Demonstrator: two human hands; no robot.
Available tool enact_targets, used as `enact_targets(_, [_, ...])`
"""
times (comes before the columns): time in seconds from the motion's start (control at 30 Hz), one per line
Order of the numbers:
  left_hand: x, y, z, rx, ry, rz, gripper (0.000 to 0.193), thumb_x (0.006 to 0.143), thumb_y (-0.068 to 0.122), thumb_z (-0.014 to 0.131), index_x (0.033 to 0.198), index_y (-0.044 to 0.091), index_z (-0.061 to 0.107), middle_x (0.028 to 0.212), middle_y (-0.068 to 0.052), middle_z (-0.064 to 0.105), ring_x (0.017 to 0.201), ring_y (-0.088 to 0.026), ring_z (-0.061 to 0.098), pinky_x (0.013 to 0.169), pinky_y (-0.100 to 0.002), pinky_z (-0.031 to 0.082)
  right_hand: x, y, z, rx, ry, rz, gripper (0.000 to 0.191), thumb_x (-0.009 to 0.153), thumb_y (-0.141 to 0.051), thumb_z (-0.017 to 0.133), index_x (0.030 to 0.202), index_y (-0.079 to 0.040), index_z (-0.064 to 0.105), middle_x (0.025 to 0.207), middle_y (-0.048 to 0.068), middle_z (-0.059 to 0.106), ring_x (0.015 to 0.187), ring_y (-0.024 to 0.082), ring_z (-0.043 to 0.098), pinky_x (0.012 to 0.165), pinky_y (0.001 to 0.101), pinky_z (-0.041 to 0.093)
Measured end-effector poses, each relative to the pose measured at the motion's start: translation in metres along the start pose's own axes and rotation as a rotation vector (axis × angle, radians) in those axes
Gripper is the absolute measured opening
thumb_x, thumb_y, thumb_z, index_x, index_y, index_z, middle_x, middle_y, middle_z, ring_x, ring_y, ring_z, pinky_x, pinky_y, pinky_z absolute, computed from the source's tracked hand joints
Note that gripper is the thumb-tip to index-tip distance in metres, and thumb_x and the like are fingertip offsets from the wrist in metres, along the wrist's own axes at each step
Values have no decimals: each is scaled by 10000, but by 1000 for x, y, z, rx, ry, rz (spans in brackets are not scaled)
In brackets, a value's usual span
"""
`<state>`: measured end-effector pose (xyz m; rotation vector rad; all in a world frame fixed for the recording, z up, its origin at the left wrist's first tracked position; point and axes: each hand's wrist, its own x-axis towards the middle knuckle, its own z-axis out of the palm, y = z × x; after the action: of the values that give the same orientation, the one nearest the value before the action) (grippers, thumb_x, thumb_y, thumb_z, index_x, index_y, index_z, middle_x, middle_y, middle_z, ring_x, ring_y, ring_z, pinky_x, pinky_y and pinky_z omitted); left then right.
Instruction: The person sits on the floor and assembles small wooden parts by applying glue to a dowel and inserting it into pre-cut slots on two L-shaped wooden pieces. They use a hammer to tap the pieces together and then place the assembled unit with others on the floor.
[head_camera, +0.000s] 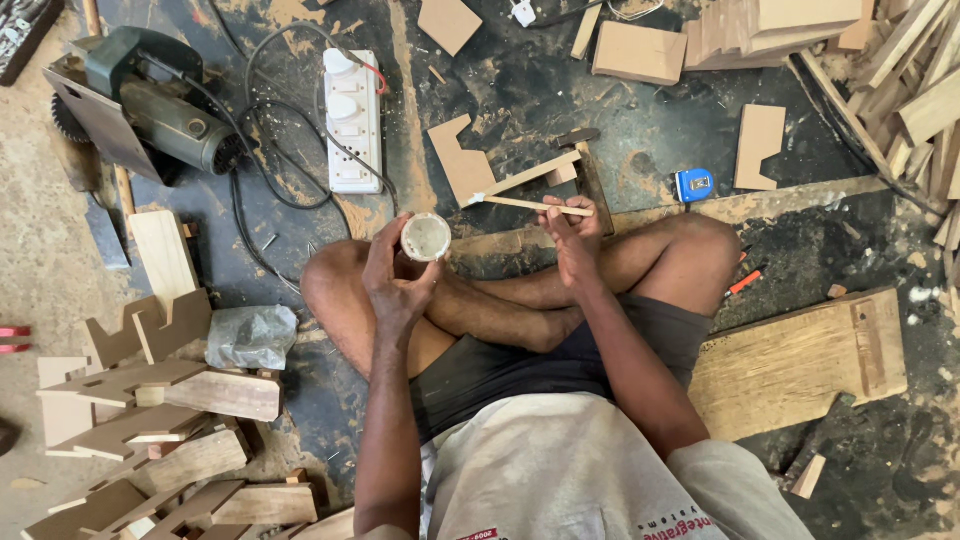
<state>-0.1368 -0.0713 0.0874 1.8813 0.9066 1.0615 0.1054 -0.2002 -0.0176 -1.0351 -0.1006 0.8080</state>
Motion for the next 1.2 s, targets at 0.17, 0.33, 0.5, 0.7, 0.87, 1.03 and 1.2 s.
enact_targets(0.17, [1,1,2,-21,-4,-14,634,781,25,888,1337,-8,586,1311,-164,666,1222,-266,676,1053,-354,572,0,-4,-3,-16,14,-16,292,977,-1,710,1146,-79,484,1188,199,701,986,219,724,866,328,617])
enact_targets(0.33, [1,-1,2,-4,-6,-6,651,771,37,903,1337,-10,586,1297,-165,665,1198,-264,686,1035,-350,580,0,-5,-1,-3,27,8,294,970,-19,716,1143,-81,487,1171,191,702,989,225,729,861,333,629])
enact_targets(0.5, [1,-3,1,14,-22,16,664,785,51,900,1358,-18,571,1313,-177,654,1219,-274,681,1046,-348,590,2,-4,-3,18,68,32,291,957,-52,738,1126,-75,503,1141,184,717,973,234,737,834,334,635])
enact_targets(0.7, [-1,-3,1,45,-13,14,647,773,44,891,1338,-18,582,1311,-185,665,1221,-289,677,1051,-370,576,2,-3,-4,12,169,67,287,930,-80,775,1072,-66,526,1036,147,735,915,228,759,771,289,638])
enact_targets(0.87, [-1,-3,1,56,-24,10,645,770,51,891,1334,-16,585,1305,-184,668,1219,-291,677,1050,-369,575,3,-5,0,-29,257,83,240,923,-94,797,1038,-38,593,964,114,726,856,205,753,719,258,625])
enact_targets(1.03, [-1,-2,2,64,-18,12,635,773,36,876,1337,-16,591,1313,-183,668,1225,-294,678,1050,-369,572,4,-4,2,-38,243,124,206,918,-98,798,1010,-17,632,960,96,725,847,188,751,706,246,629])
enact_targets(1.2, [0,-1,2,61,-18,34,631,772,25,872,1336,-14,592,1321,-185,666,1234,-302,672,1054,-374,567,4,-2,-1,-24,237,130,237,895,-92,809,1021,-16,623,956,101,726,840,199,751,704,253,642])
